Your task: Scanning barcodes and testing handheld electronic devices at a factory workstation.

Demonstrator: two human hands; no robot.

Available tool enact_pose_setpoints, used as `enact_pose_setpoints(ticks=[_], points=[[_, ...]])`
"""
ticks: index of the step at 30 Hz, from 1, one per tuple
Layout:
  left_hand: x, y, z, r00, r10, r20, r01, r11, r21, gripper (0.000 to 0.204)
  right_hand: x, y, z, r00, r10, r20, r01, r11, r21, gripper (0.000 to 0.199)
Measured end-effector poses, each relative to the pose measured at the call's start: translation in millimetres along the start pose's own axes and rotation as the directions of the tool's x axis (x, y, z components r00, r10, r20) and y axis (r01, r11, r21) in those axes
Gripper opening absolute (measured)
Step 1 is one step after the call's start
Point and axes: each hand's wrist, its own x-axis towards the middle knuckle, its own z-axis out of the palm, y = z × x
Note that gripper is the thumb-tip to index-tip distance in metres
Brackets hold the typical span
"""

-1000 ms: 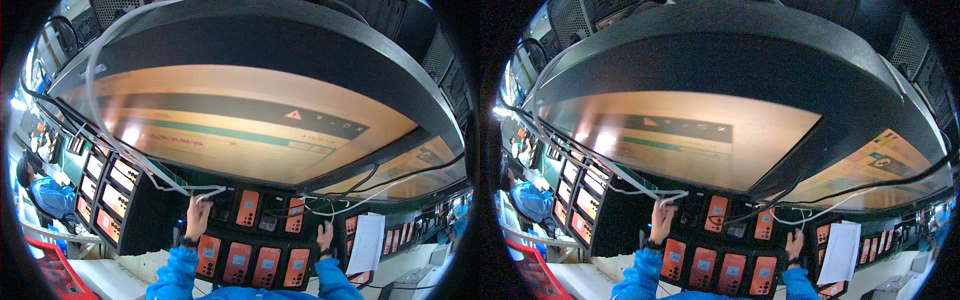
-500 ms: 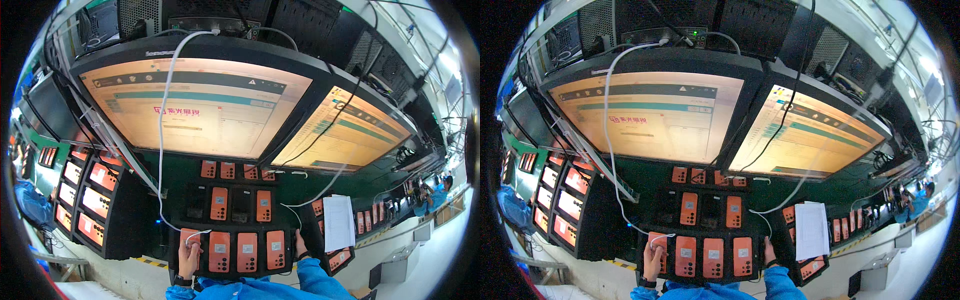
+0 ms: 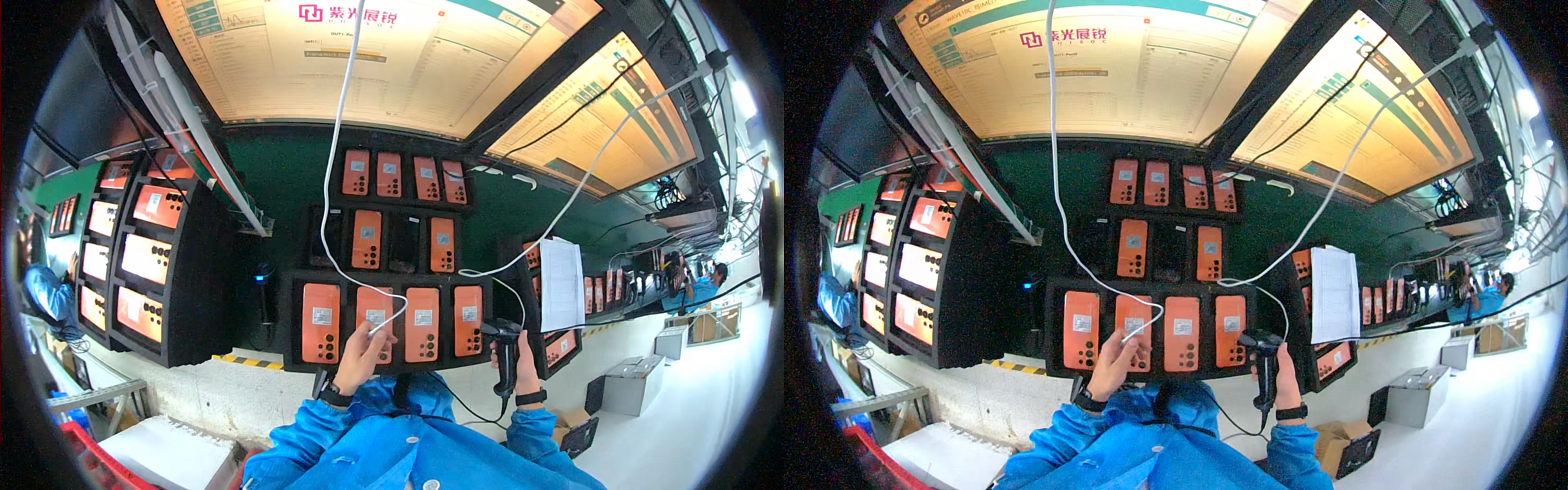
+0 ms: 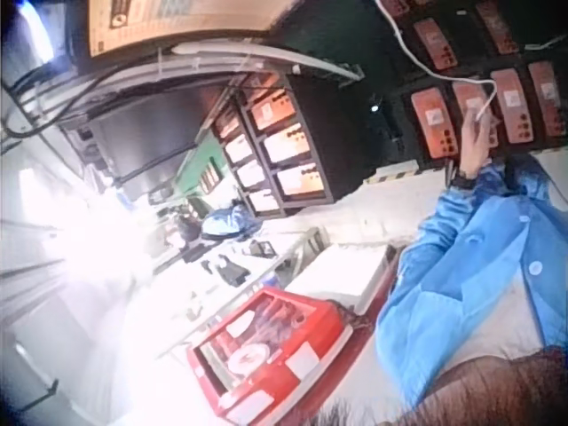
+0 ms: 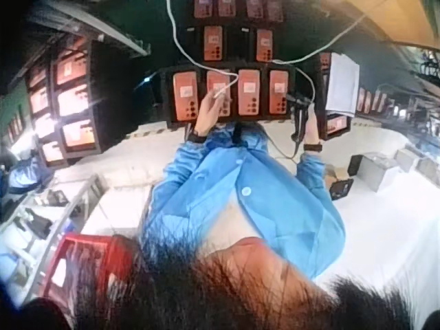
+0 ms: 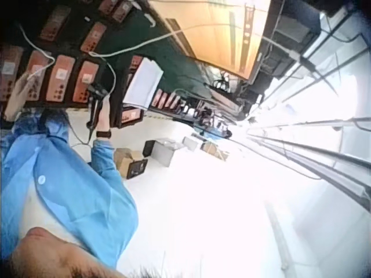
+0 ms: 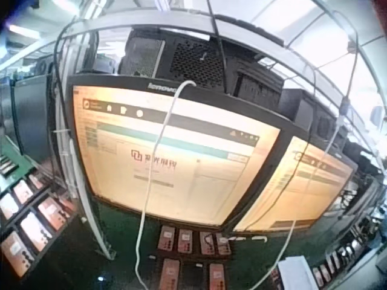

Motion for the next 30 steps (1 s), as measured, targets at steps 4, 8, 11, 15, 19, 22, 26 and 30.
enact_pose_setpoints(ticks=[4,8,11,15,19,22,26,30], points=[[3.6,-11.8,10.5,0.991,-0.109,0.083,0.103,0.992,0.068,0.021,-1.4,2.6,8.3,0.993,-0.093,0.072,0.099,0.991,-0.085,0.038],[6.6,-14.9,47.2,0.993,0.016,0.117,-0.019,1.000,0.021,0.023,5.4,7.0,1.3,0.991,-0.097,0.089,0.104,0.991,-0.080,0.032],[13.4,-21.8,70.9,0.986,-0.049,0.158,0.052,0.999,-0.016,0.021,15.4,13.9,-8.0,0.990,-0.091,0.103,0.099,0.992,-0.077,0.032],[22.1,-34.6,95.8,0.987,-0.080,0.140,0.074,0.996,0.046,0.019,15.3,13.0,-13.6,0.987,-0.084,0.137,0.089,0.995,-0.035,0.032],[36.8,-67.3,107.9,0.995,0.054,0.083,-0.065,0.989,0.136,0.020,15.4,12.5,-16.2,0.989,-0.062,0.134,0.061,0.998,0.012,0.033],[43.3,-70.8,116.2,0.984,0.180,0.003,-0.158,0.855,0.494,0.032,28.6,16.7,-29.0,0.974,-0.068,0.217,0.079,0.996,-0.043,0.039],[45.4,-65.8,124.7,0.994,0.109,0.004,-0.089,0.791,0.606,0.034,35.0,11.8,-32.1,0.973,-0.054,0.222,0.060,0.998,-0.020,0.039],[51.8,-69.2,128.5,0.998,0.059,-0.006,-0.043,0.776,0.629,0.036,46.6,17.6,-38.1,0.972,-0.022,0.235,0.030,0.999,-0.030,0.039]])
